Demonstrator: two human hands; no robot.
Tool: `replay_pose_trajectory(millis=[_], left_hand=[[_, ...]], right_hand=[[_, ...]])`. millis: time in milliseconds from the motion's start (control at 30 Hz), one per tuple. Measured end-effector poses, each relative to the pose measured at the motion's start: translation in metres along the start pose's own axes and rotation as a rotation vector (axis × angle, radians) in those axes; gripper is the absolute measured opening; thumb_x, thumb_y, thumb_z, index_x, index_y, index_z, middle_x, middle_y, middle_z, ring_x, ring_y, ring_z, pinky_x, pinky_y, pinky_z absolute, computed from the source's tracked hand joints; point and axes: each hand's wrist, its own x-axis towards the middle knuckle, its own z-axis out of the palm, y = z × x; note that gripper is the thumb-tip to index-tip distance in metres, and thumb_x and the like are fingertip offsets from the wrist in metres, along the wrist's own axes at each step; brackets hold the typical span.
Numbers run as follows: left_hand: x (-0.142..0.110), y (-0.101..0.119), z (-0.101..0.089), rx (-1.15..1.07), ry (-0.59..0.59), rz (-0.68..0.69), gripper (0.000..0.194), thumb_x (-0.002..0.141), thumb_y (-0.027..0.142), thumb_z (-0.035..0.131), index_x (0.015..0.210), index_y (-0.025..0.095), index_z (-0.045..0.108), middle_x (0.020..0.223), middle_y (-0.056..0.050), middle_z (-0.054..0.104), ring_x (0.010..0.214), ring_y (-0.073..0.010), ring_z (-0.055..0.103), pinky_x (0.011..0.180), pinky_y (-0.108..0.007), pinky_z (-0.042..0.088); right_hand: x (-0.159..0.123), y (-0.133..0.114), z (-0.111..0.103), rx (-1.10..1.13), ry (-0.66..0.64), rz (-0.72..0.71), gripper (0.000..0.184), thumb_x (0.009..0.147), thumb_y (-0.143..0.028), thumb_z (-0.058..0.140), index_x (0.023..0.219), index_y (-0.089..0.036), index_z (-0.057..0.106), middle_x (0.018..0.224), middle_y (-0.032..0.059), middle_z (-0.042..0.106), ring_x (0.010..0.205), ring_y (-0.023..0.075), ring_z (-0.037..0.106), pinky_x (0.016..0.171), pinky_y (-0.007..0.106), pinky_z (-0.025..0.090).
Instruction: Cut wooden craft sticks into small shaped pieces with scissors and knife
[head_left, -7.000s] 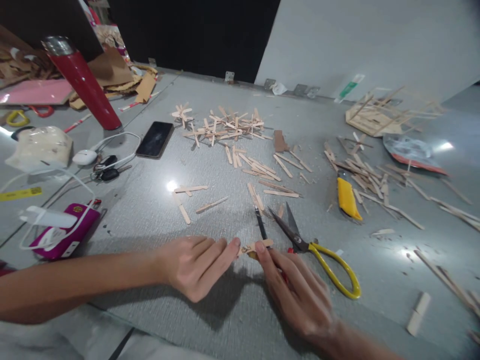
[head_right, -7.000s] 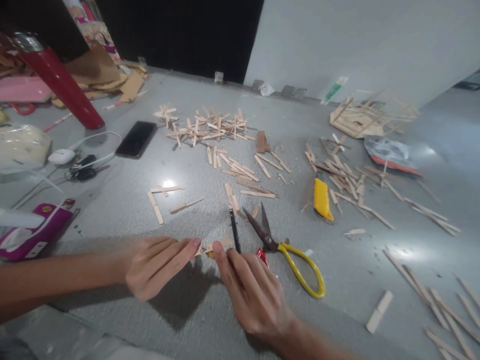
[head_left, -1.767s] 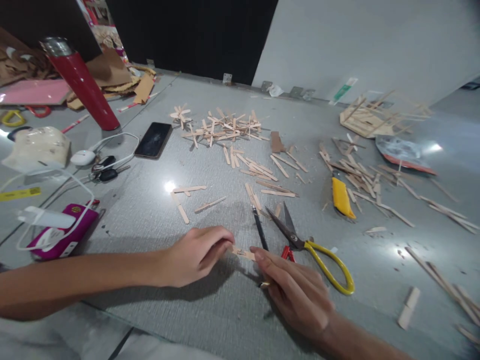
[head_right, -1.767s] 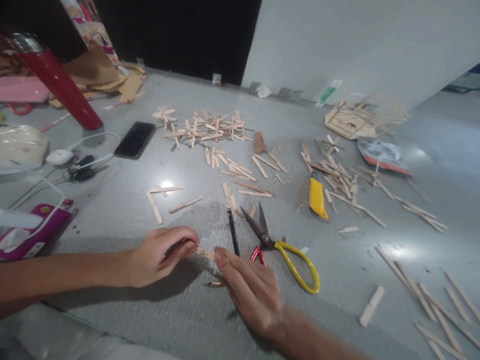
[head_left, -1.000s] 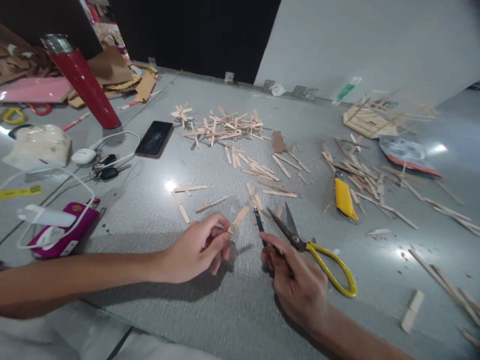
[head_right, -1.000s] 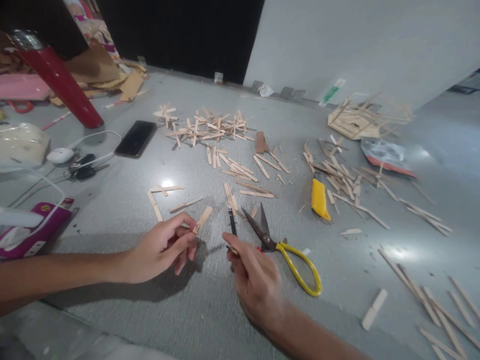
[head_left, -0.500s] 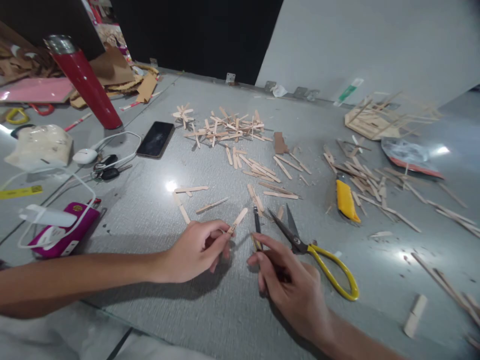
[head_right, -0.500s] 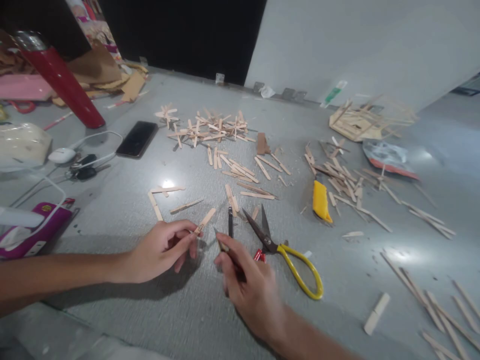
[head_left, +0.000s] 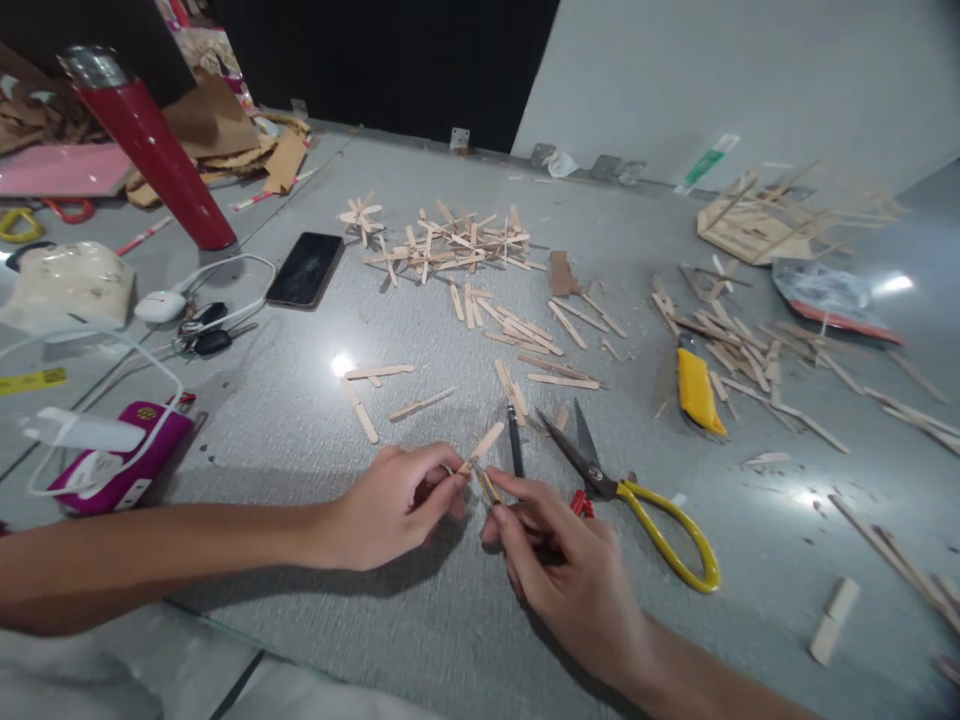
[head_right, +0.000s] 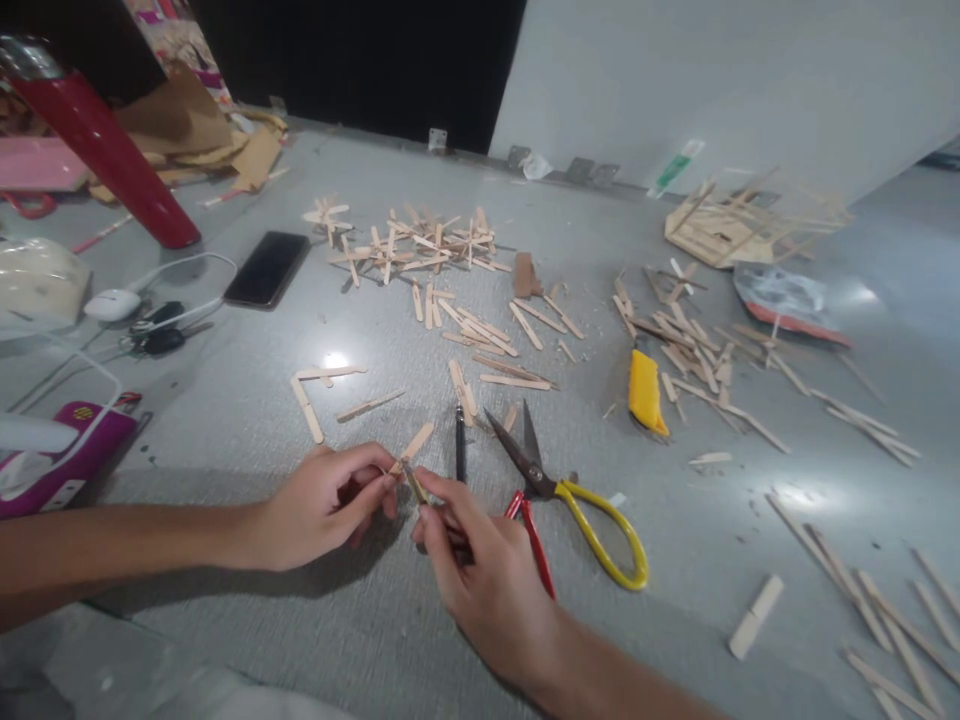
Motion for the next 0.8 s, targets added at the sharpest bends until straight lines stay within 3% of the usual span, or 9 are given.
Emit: replay_pose_trajectory(millis=[133,367,467,533,600,733,800], left_hand=[[-0.0005,-0.0015,0.0014,0.016,0.014,0.015,0.024,0.104,0.022,0.045,0.087,0.016,0.061,0.051,0.007,0.054,0.041,-0.0065,0.054,0.045,-0.014,0.039],[0.0016,-0.0032,0.0023,-0.217,-0.014,-0.093,0.028,0.105,0.034,0.045,0.089,0.015,0.059,0.074,-0.003,0.07,0.042,-0.0056,0.054,0.041,-0.015,0.04],[0.0031,-0.0037,0.0022,-0.346,-0.048,-0.147,0.029,0.105,0.036,0.047,0.088,0.015,0.057,0.075,-0.003,0.069,0.041,-0.0049,0.052,0.039,-0.014,0.039],[0.0029,-0.0046,0.0034,-0.372,-0.06,-0.154,0.03,0.105,0.037,0.048,0.087,0.014,0.057,0.075,-0.003,0.069,0.04,-0.0046,0.052,0.039,-0.014,0.039],[0.002,-0.0059,0.0056,-0.359,-0.053,-0.159,0.031,0.105,0.038,0.047,0.087,0.014,0.057,0.075,-0.003,0.069,0.041,-0.0046,0.053,0.039,-0.013,0.039],[0.0011,-0.0085,0.0094,-0.337,-0.011,-0.188,0.033,0.105,0.043,0.048,0.088,0.016,0.056,0.074,-0.003,0.069,0.039,-0.0051,0.054,0.037,-0.013,0.039],[0.0019,-0.0092,0.0095,-0.377,-0.008,-0.198,0.033,0.104,0.046,0.051,0.088,0.016,0.055,0.074,-0.002,0.069,0.038,-0.0056,0.055,0.035,-0.013,0.039]], right_hand=[[-0.0025,0.0002,0.0018,-0.012,-0.015,0.053,0.02,0.101,-0.016,0.054,0.117,-0.02,0.066,0.067,-0.0035,0.07,0.049,0.0081,0.063,0.043,0.014,0.047],[0.0,-0.0039,0.0023,0.185,-0.091,0.233,0.025,0.105,-0.028,0.049,0.12,-0.018,0.066,0.063,-0.0041,0.066,0.037,0.0071,0.05,0.036,0.017,0.042],[-0.0011,-0.0032,0.0009,0.066,-0.042,0.142,0.025,0.104,-0.024,0.051,0.12,-0.017,0.068,0.062,-0.003,0.067,0.042,0.0097,0.058,0.042,0.019,0.049],[-0.0038,-0.0015,0.0005,-0.081,0.03,0.021,0.026,0.101,-0.021,0.053,0.121,-0.018,0.07,0.069,0.0013,0.072,0.052,0.0129,0.067,0.053,0.021,0.056],[-0.0065,-0.0008,0.0014,-0.131,0.055,-0.01,0.026,0.101,-0.021,0.054,0.12,-0.019,0.072,0.071,0.0028,0.074,0.054,0.0143,0.069,0.057,0.023,0.059],[-0.0074,-0.0047,0.0066,0.198,-0.085,0.346,0.028,0.104,-0.035,0.052,0.122,-0.019,0.068,0.063,-0.0032,0.064,0.034,0.0086,0.052,0.033,0.019,0.043],[-0.0054,-0.0071,0.0088,0.342,-0.111,0.466,0.033,0.103,-0.042,0.053,0.124,-0.019,0.065,0.066,-0.0031,0.064,0.033,0.007,0.049,0.031,0.018,0.038]])
